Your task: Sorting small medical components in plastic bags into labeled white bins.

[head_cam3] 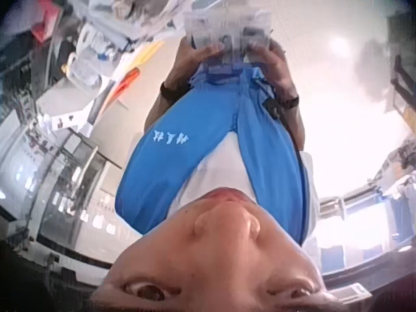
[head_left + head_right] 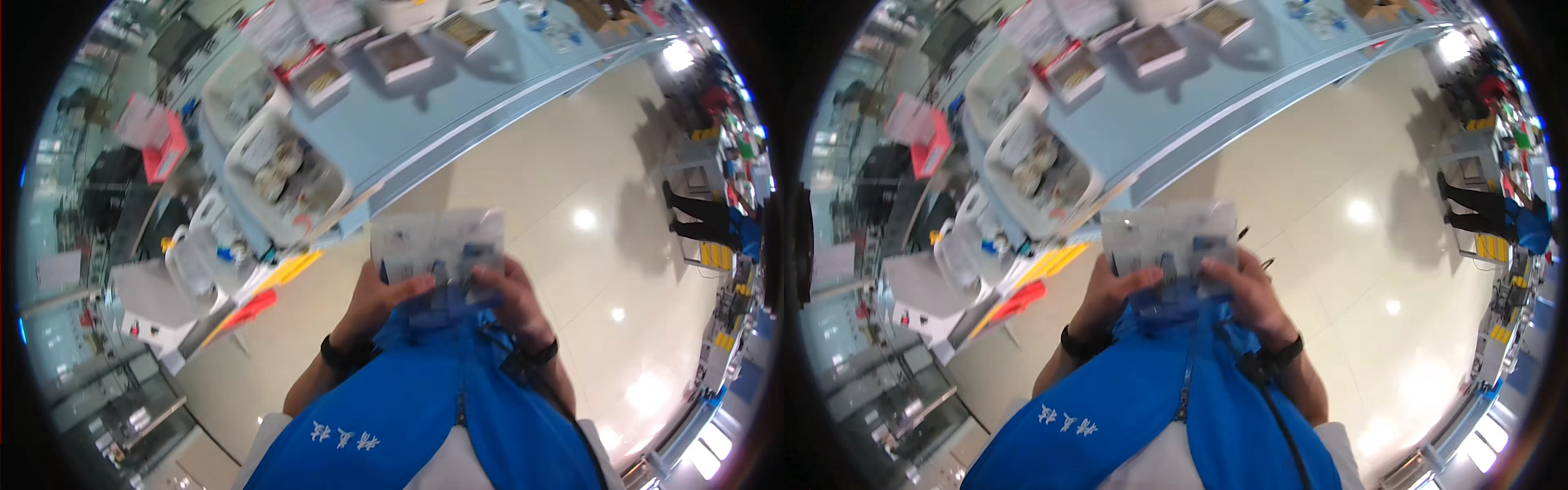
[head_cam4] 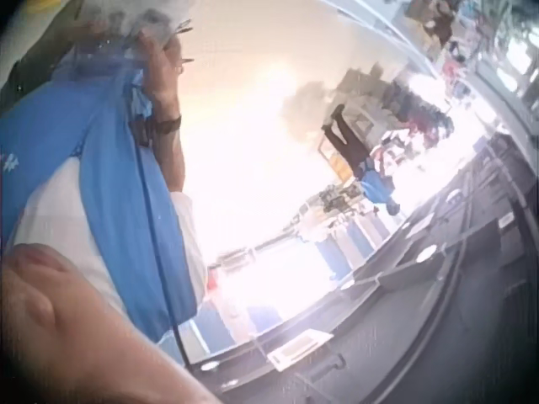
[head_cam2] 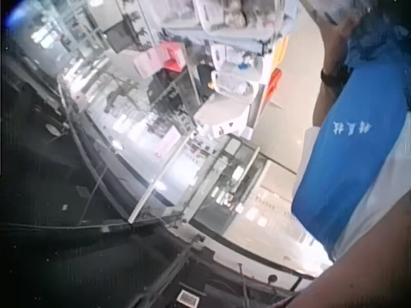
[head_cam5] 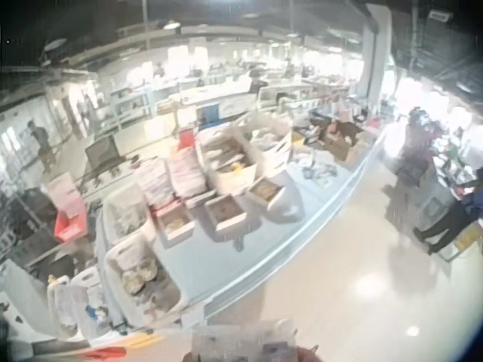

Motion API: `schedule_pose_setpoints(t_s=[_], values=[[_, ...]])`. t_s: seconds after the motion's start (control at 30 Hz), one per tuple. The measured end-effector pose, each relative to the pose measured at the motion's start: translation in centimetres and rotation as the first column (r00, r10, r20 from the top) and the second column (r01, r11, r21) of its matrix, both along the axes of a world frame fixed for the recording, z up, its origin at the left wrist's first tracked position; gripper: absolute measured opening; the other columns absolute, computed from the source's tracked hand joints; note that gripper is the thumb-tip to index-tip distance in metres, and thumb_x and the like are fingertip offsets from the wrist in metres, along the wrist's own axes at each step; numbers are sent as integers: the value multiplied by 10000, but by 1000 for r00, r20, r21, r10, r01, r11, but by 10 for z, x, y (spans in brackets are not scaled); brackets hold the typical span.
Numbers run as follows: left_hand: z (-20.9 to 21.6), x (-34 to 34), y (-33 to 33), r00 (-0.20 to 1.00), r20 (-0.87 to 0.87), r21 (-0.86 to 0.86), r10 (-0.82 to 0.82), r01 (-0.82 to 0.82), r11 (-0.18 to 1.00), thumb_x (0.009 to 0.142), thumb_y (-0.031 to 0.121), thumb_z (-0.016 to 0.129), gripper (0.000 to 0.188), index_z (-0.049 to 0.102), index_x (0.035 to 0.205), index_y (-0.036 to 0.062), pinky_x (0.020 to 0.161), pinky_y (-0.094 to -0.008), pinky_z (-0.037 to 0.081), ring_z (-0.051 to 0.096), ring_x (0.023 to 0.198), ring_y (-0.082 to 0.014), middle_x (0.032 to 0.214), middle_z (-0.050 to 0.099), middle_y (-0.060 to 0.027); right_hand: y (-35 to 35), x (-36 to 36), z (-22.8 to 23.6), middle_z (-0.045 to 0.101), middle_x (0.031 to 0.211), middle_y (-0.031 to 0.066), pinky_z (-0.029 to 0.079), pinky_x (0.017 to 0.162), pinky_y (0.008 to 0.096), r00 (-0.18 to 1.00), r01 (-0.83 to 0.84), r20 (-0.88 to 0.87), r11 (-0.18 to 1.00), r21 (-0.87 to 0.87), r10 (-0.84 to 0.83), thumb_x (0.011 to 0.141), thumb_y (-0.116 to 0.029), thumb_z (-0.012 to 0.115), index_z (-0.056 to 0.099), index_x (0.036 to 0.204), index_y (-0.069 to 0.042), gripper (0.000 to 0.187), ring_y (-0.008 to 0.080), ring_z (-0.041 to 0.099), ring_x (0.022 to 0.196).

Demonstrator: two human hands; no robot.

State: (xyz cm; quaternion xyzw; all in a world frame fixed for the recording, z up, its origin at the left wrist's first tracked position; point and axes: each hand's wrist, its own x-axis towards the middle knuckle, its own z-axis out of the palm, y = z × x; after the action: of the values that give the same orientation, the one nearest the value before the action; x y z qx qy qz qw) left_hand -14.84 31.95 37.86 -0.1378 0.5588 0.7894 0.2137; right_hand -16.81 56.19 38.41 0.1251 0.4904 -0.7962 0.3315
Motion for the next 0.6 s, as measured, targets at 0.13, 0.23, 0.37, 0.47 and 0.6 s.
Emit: schedule_pose_setpoints(t_s=[0.13, 0.23, 0.37, 0.47, 0.6], values=[[-11, -45, 47, 938, 66, 17, -341, 340, 940, 843, 264, 870, 597, 626, 1316, -8, 981, -337, 524, 662, 1111, -183, 1208, 708, -105, 50, -19, -8, 614, 1342, 127, 488, 1041, 347, 988, -129, -72, 986, 105, 137, 1034, -190, 627, 425, 1495, 8, 541, 197, 587, 1222], [-16, -92, 81, 834, 102, 51, -543, 540, 840, 858, 287, 860, 656, 578, 1372, -8, 1025, -328, 498, 645, 1153, -193, 1246, 681, -119, 72, -43, -22, 520, 1445, 151, 436, 1111, 367, 992, -127, -10, 986, 104, 129, 1036, -181, 611, 265, 1590, -18, 673, 227, 515, 1327], [-45, -164, 127, 851, 100, 58, -515, 512, 857, 861, 282, 850, 747, 489, 1448, -6, 1055, -334, 475, 632, 1191, -208, 1288, 654, -110, 93, -109, -47, 408, 1543, 169, 366, 1177, 380, 999, -36, 41, 997, 75, 33, 1023, -191, 612, 124, 1644, -36, 804, 250, 434, 1414], [-71, -234, 161, 860, 88, 103, -503, 494, 863, 864, 247, 836, 706, 496, 1433, 1, 1012, -323, 498, 646, 1148, -199, 1256, 661, -102, 114, -171, -75, 411, 1545, 177, 371, 1173, 371, 993, 84, 78, 993, 84, -91, 1020, -170, 571, 136, 1645, -38, 772, 257, 446, 1413], [-64, -328, 194, 869, 125, 88, -479, 472, 877, 885, 168, 779, 506, 596, 1325, -1, 896, -313, 551, 685, 1018, -171, 1129, 702, -84, 141, -267, -56, 429, 1535, 167, 342, 1192, 374, 993, 95, 57, 988, 124, -102, 1053, -185, 522, 142, 1643, -40, 717, 252, 433, 1419]])
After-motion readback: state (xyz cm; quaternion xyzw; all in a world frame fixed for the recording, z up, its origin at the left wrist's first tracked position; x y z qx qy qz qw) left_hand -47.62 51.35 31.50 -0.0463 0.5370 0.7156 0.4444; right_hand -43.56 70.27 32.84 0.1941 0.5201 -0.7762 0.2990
